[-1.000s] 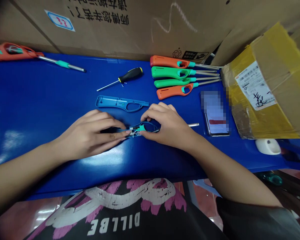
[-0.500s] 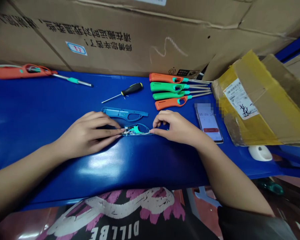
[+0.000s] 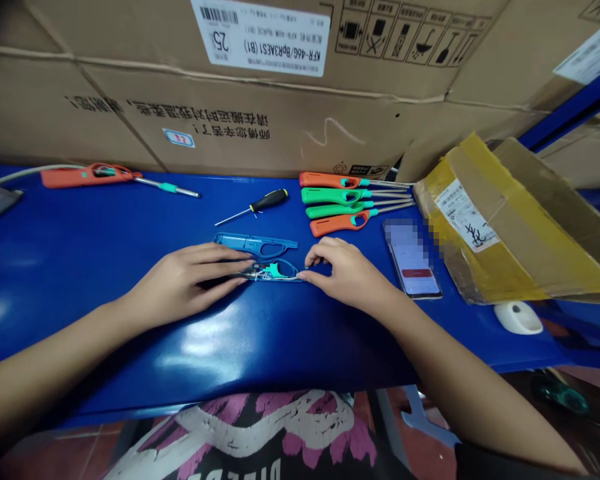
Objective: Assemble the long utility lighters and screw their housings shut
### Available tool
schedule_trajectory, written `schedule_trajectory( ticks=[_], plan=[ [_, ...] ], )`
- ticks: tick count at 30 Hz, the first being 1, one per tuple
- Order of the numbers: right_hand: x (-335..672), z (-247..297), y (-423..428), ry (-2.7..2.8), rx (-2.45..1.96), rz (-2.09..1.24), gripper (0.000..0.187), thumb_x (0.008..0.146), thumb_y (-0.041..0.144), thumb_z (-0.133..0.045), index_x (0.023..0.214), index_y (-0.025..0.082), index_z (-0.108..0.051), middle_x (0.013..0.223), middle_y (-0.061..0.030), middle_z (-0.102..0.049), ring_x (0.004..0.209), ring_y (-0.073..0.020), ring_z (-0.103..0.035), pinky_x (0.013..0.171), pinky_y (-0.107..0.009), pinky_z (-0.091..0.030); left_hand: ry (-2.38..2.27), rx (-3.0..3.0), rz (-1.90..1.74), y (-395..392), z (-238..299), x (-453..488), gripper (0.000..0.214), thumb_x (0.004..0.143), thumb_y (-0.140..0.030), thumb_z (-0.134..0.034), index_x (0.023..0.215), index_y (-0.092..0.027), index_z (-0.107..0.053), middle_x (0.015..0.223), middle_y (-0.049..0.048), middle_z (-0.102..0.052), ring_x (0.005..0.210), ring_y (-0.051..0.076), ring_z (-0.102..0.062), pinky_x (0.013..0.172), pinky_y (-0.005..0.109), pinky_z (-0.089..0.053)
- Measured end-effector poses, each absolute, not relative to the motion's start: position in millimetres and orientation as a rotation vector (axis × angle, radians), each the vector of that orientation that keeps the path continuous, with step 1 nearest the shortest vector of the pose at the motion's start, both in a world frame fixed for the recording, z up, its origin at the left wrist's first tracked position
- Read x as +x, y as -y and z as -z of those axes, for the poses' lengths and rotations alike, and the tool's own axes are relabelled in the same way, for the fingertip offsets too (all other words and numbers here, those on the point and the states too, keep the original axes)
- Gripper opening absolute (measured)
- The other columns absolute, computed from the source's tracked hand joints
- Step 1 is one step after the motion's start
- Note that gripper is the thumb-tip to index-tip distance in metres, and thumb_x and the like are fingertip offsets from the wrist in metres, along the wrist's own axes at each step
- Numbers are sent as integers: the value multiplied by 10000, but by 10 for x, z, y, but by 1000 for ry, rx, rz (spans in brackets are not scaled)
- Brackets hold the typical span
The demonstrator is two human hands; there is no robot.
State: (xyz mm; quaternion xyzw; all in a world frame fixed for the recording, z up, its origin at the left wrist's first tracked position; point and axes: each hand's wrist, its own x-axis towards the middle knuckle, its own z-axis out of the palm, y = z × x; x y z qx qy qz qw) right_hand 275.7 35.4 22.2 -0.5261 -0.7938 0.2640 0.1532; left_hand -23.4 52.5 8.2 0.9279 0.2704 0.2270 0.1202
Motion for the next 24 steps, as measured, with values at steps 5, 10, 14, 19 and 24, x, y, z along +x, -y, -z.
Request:
schedule_trajectory(
  ticks=[5,10,14,19,24],
  plan=[
    [2657,-215,-283,2293,-1560,-660,240,908,360,-645,1114,237,-644,1126,-75,-650,1006,-231,-629,886,-405,-503,-1117,2681,-607,-668,-116,-341,385,987,-341,-541,1317,-173,-646,1235,130,-692,1106,282,-639,960,478,-546],
    [2573,-78,-305,2104,-1458,-614,69,919,273,-595,961,221,-611,890,-30,-620,817,-179,-602,742,-324,-496,-1237,2486,-693,-834,-1,-458,519,968,-422,-582,1406,-145,-551,1221,136,-700,1128,286,-621,1004,494,-511],
    [2570,41,-352,2032,-1480,-546,190,908,279,-609,1084,208,-603,944,-49,-616,781,-179,-566,755,-349,-497,-1173,2414,-715,-840,35,-470,447,953,-410,-617,1338,-183,-613,1139,98,-698,1029,232,-650,944,431,-544],
    [2575,89,-396,2004,-1453,-560,359,930,326,-599,1267,204,-609,1023,-71,-656,736,-171,-554,804,-381,-519,-1031,2422,-871,-777,29,-413,235,963,-289,-611,1147,-193,-720,1012,64,-666,915,167,-670,833,309,-568],
    [2561,-28,-359,2002,-1426,-720,321,934,385,-604,1165,190,-714,813,-26,-691,670,-150,-596,671,-309,-525,-911,2511,-1042,-676,-26,-356,163,968,-153,-564,1051,-185,-701,975,63,-702,905,153,-678,813,283,-570]
  ],
)
